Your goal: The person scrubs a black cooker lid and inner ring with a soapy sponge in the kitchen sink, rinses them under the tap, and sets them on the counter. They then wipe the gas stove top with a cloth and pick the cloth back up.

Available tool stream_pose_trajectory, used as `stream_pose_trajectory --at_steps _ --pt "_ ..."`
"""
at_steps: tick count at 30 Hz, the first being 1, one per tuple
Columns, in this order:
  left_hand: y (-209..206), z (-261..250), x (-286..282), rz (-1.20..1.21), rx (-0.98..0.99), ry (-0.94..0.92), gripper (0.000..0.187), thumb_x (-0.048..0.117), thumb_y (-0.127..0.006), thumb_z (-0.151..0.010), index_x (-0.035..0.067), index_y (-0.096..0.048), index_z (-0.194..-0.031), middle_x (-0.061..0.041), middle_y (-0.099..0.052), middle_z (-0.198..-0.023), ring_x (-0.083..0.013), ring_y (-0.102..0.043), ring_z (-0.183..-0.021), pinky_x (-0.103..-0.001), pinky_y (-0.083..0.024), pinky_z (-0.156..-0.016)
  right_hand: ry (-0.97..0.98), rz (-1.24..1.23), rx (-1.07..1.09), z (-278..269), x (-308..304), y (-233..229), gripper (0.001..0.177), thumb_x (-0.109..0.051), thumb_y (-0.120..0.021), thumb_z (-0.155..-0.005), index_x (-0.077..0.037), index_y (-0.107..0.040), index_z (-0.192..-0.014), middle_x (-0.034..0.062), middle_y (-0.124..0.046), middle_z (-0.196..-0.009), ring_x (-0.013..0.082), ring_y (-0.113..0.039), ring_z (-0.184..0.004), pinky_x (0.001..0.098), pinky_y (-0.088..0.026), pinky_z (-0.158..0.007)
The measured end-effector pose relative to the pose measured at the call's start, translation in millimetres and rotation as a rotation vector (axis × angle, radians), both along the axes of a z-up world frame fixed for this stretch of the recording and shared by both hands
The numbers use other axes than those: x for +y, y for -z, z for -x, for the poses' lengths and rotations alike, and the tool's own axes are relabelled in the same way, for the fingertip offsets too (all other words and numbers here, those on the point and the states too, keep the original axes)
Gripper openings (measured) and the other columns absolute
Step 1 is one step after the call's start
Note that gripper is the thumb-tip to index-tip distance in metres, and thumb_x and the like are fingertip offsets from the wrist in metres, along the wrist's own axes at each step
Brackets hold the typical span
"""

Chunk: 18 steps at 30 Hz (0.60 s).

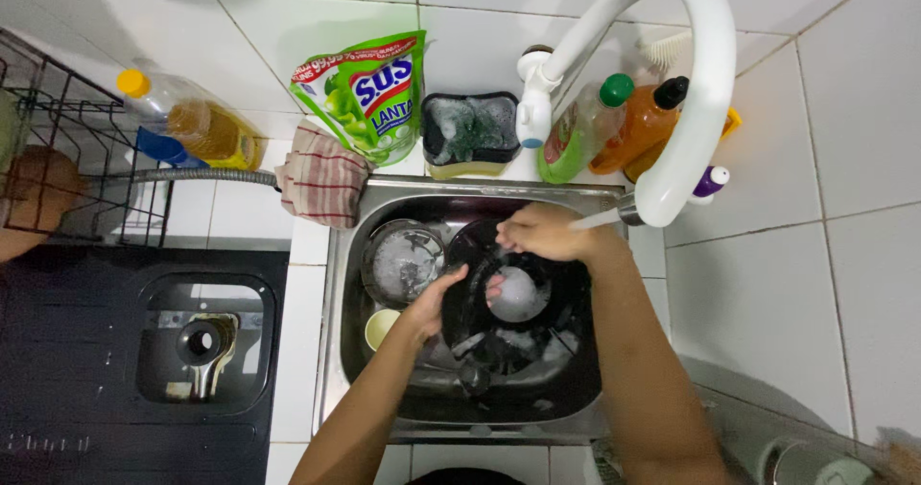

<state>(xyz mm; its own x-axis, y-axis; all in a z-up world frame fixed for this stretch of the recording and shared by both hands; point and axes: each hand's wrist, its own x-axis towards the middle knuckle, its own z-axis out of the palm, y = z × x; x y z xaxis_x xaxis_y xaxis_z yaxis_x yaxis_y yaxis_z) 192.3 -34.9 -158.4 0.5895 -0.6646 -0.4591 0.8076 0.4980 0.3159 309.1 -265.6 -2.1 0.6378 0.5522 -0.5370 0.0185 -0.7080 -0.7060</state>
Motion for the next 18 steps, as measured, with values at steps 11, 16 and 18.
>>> stream_pose_trajectory --at_steps 11,16,18 --pt "-65.9 39.1 37.8 -0.050 -0.435 -0.045 0.064 0.014 -0.085 -0.076 -0.001 -0.061 -0.133 -0.003 -0.062 -0.113 -0.0175 -0.058 -0.111 -0.036 -0.042 -0.108 0.067 0.089 0.022 22.9 24.4 -90.6 0.071 -0.065 -0.044 -0.094 -0.005 -0.081 -0.086 0.0066 -0.079 -0.080 0.0162 -0.075 -0.074 0.0317 -0.058 -0.073" --pt "-124.2 52.7 29.4 -0.483 -0.909 -0.031 0.085 0.021 -0.085 -0.070 0.005 -0.053 -0.147 -0.002 -0.061 -0.141 -0.0199 -0.055 -0.133 -0.035 -0.035 -0.119 0.167 0.342 0.045 42.6 3.2 -101.3 0.079 -0.073 -0.051 -0.090 -0.001 -0.084 -0.082 0.0160 -0.076 -0.074 0.0226 -0.073 -0.070 0.0346 -0.056 -0.070" --pt "-135.7 63.5 18.5 -0.597 -1.082 -0.060 0.085 0.025 -0.085 -0.072 0.006 -0.057 -0.149 -0.007 -0.064 -0.143 -0.0258 -0.059 -0.132 -0.039 -0.041 -0.120 0.299 0.289 0.113 49.1 -8.6 -85.0 0.073 -0.068 -0.057 -0.089 0.001 -0.080 -0.092 0.0157 -0.074 -0.084 0.0229 -0.070 -0.074 0.0381 -0.058 -0.069"
